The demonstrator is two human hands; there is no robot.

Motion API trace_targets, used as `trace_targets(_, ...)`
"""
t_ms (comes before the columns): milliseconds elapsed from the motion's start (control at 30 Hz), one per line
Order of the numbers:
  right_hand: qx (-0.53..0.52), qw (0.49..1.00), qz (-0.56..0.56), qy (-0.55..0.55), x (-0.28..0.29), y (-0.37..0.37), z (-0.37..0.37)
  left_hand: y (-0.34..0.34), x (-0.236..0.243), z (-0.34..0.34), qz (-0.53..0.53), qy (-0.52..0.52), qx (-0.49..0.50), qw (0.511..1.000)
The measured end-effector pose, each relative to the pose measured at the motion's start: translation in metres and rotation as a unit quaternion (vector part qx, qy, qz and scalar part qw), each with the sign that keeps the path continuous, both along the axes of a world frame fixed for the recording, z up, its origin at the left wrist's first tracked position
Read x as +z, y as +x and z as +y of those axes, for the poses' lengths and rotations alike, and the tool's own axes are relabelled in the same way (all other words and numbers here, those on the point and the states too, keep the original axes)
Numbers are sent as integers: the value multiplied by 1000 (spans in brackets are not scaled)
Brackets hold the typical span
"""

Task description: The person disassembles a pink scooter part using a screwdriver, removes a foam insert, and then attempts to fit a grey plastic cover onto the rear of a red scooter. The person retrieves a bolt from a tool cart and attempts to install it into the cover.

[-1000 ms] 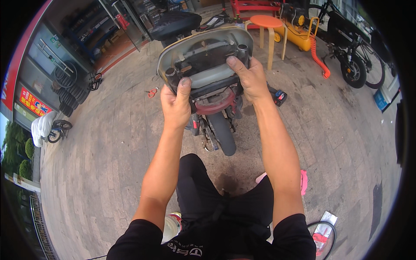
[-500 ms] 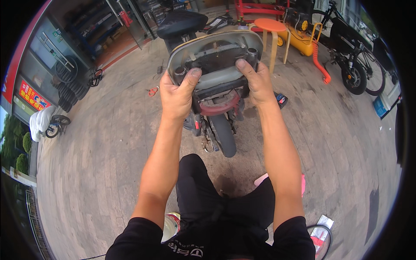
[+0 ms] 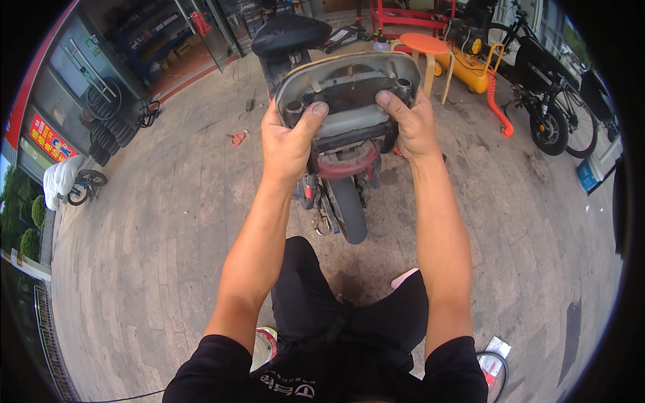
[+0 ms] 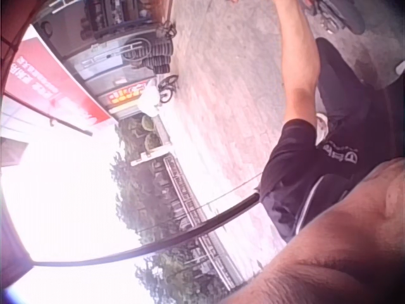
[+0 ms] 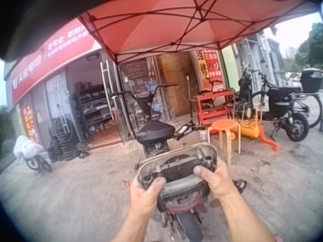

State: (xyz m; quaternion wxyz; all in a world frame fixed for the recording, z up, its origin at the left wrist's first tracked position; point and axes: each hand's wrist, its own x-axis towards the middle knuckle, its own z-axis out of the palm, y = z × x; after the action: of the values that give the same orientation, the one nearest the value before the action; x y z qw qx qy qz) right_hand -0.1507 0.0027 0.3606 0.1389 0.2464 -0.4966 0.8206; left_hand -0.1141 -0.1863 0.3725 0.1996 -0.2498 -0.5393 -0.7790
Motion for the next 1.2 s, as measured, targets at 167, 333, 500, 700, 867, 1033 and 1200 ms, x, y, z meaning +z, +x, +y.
trace_targets(167,-7,1000,5,-10,1,3,-1,0,-1,1,-14,16,-8,1000)
trace_targets(333,-7,1000,11,-14,2,4,-3,-1,-4,0,-6,10,2,1000)
trace_targets(500,-20,999,28,-13,0,2,-4,-2,-3,1,-2,18,-13,1000)
trace_targets(700,-28,999,38,-7,-1,1,-5,0,0,2,3,17,-6,1000)
trace_targets(867,-26,999,27,-15,-1,2,-5,0,0,2,-2,12,4,1000)
trace_targets(1033,7,1000,19,-20,-2,1,-1,-2,1,2,4,6,7,1000)
trace_targets(1200,33,999,13,-17,-3,-2,3,-3,0,2,-4,10,-8,1000)
